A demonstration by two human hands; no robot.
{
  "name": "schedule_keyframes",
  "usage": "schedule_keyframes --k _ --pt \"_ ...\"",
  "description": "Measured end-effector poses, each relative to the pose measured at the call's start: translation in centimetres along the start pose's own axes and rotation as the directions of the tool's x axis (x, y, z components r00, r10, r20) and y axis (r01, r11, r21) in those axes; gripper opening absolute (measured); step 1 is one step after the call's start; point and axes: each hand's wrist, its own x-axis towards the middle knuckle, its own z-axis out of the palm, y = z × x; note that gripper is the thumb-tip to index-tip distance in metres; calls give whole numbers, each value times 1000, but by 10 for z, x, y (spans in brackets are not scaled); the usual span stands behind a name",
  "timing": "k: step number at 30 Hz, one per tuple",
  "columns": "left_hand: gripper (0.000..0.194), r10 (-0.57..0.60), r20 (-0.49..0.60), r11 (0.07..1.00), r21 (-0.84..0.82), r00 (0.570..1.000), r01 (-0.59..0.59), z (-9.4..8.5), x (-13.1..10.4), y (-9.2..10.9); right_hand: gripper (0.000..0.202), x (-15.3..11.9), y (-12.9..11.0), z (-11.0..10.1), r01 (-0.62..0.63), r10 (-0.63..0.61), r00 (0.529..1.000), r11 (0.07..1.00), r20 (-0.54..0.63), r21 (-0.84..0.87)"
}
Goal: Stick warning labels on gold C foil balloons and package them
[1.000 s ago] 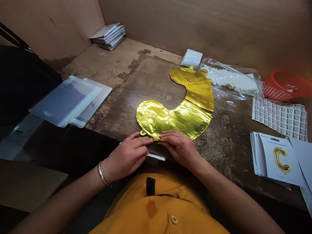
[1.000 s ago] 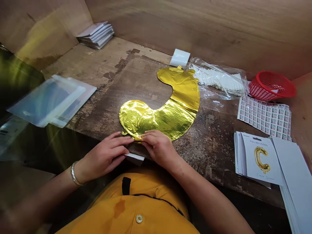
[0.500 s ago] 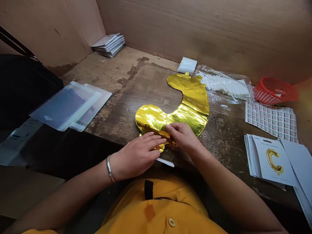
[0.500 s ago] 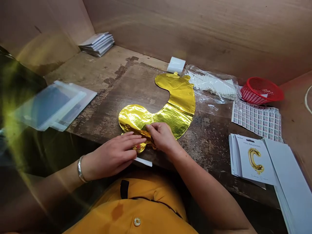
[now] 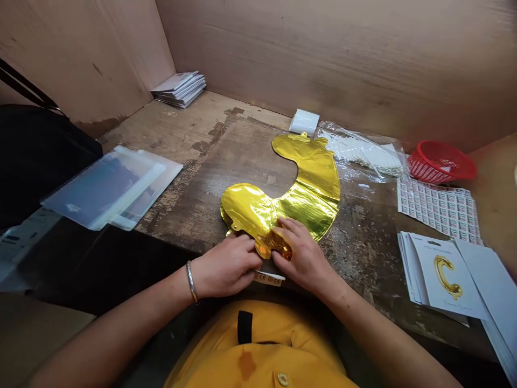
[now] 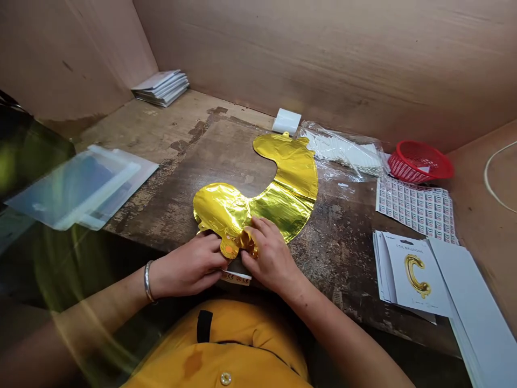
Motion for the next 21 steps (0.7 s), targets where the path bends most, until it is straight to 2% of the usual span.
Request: schedule_keyframes --k 2,4,6,8,11,12,14,17,21 --pt "10 -5 -7 1000 -5 1000 5 1 0 0 48 2 0 -1 28 -28 999 1000 38 2" --pt "9 -2 -17 1000 -19 1000 2 1 0 0 36 5 -2 -4 53 -54 998 998 26 33" --pt "9 3 -31 999 -36 1000 -4 1 -1 0 16 10 -4 -7 50 -49 999 993 -12 105" --pt "8 7 -55 999 -53 998 -10 2 -2 0 16 20 0 -13 -4 5 1000 972 -4 236" --pt "10 16 -78 996 -84 997 -22 4 -4 -1 14 50 24 -36 -191 195 980 891 31 413" --pt "10 17 -76 995 -92 997 -24 4 -4 -1 17 63 36 -47 -262 283 959 856 20 446" --pt "10 12 -62 994 -104 998 -18 5 -5 -2 24 89 65 -70 -384 477 878 743 -31 548" --pt "13 -15 -52 992 -130 999 8 7 -6 -3 35 110 96 -97 -442 518 854 688 38 576" --pt "13 -24 -46 985 -175 999 15 8 -6 -3 27 104 108 -101 -490 490 859 700 149 519"
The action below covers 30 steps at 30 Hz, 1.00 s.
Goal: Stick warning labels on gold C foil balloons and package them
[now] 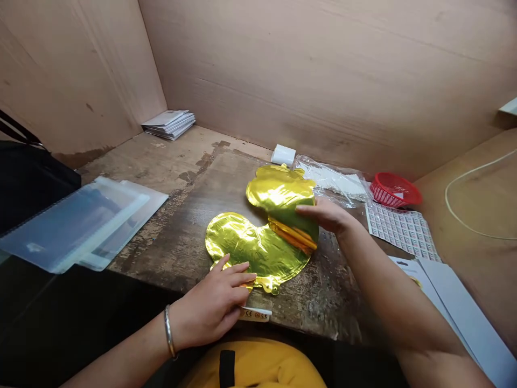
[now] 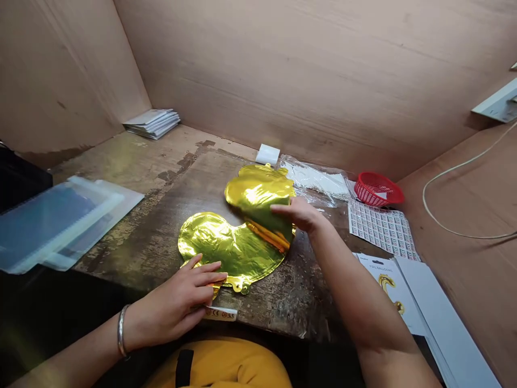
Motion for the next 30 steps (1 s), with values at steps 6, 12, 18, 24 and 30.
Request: schedule_keyframes --k 6,12,18,24,30 --pt "14 -18 18 1000 -22 1000 18 0 2 -1 14 40 15 -11 -68 -4 963 965 -268 -255" --pt "14 -34 31 999 -39 999 35 -2 1 1 43 55 10 -25 -147 -174 847 831 -502 -536" --pt "16 -47 62 998 -34 997 50 -5 4 2 28 12 13 18 -68 -294 916 556 -273 -828" --pt "13 -42 77 997 -61 996 47 -14 3 9 33 -48 7 54 -6 -369 896 548 -248 -836" --pt "11 -268 -28 905 -351 963 242 -30 2 35 22 -159 -25 101 569 -537 822 757 189 -321"
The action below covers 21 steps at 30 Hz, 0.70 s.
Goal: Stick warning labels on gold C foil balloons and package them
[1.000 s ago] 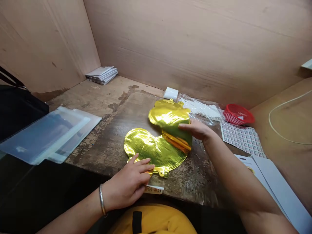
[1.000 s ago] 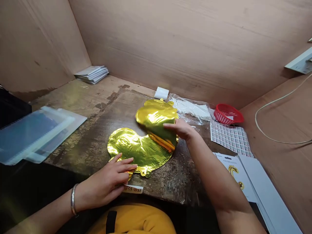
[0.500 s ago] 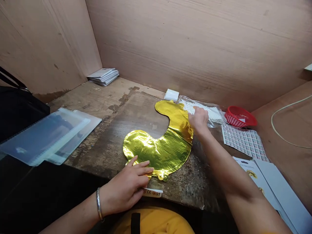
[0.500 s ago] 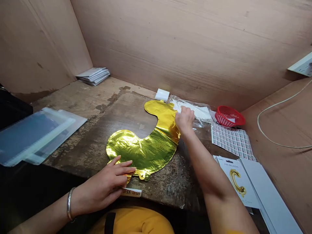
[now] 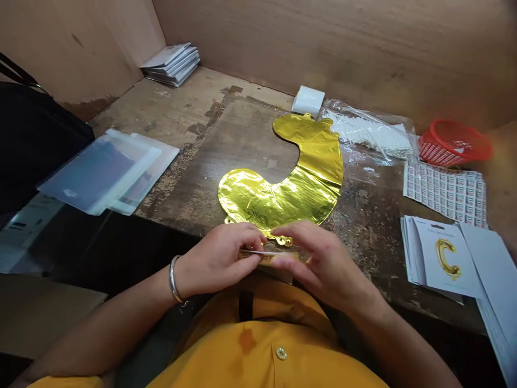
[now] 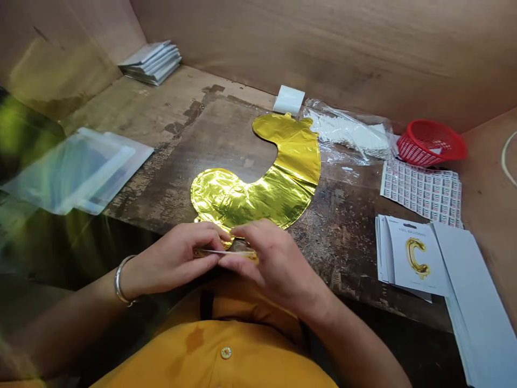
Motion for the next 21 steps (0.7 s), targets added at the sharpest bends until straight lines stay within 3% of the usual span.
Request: schedule_keyframes --k 3,6,12,15,18,21 --pt "16 -199 77 968 -143 977 208 -2 -2 6 9 -16 -14 15 -109 106 994 989 32 99" --pt "19 -317 108 917 -217 942 333 -6 -5 0 13 -21 -5 23 -275 278 960 937 19 217" --pt "24 -421 144 753 -495 896 433 -2 -15 -17 18 -29 5 29 -458 469 881 820 55 344" --pt "25 -433 140 733 -520 890 438 4 -17 -18 17 -32 3 32 -465 481 876 817 42 341" --pt "23 -450 146 724 -517 881 456 8 -17 -18 17 -35 3 33 -434 435 898 855 63 286" --pt "26 -456 168 703 -535 874 470 10 -17 -18 12 -35 3 32 -276 286 952 956 -112 96"
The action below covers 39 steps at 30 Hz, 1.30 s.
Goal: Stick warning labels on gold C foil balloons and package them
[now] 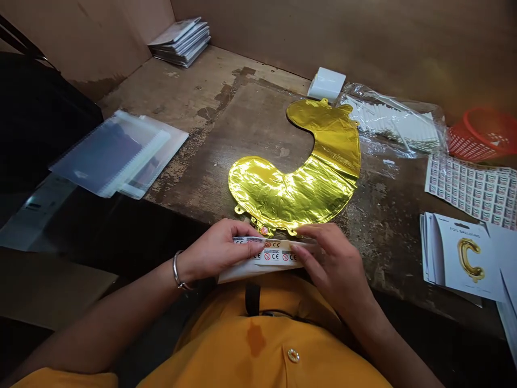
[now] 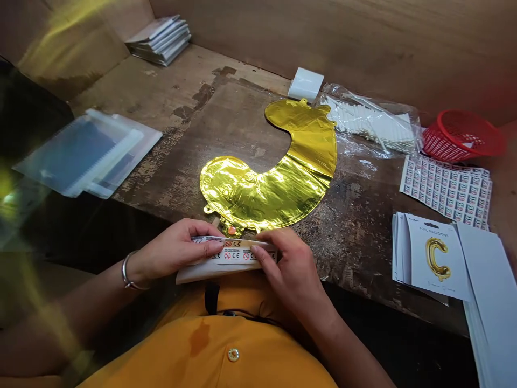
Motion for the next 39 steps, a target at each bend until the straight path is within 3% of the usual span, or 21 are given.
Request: schedule_keyframes --k 3,6,11,21,27,29,33,39 --pt "29 -18 0 1000 4 1000 18 1 -1 0 21 3 -5 2 254 -285 949 945 -138 -206" --pt "29 -12 0 1000 14 1000 12 4 -2 0 19 6 -12 9 373 -405 909 897 -101 -236" --pt "30 -22 47 997 -72 999 25 7 -2 1 15 7 -13 18 372 -408 905 898 -124 -236" --pt "30 -79 22 982 -172 997 82 9 -1 1 34 -4 1 25 456 -542 827 801 -147 -387" --pt "31 -59 28 978 -198 998 64 11 -2 -3 26 -4 -2 20 551 -615 781 762 -113 -341" --pt "32 -59 23 978 -197 998 62 11 -2 -3 24 -3 -6 18 528 -591 794 788 -146 -318" --pt "32 -75 3 976 -203 997 74 11 -2 -3 26 -1 -12 18 352 -438 873 871 -216 -343" --pt "34 -75 -15 974 -214 997 70 13 -3 -5 34 -5 -6 20 393 -505 849 802 -158 -451"
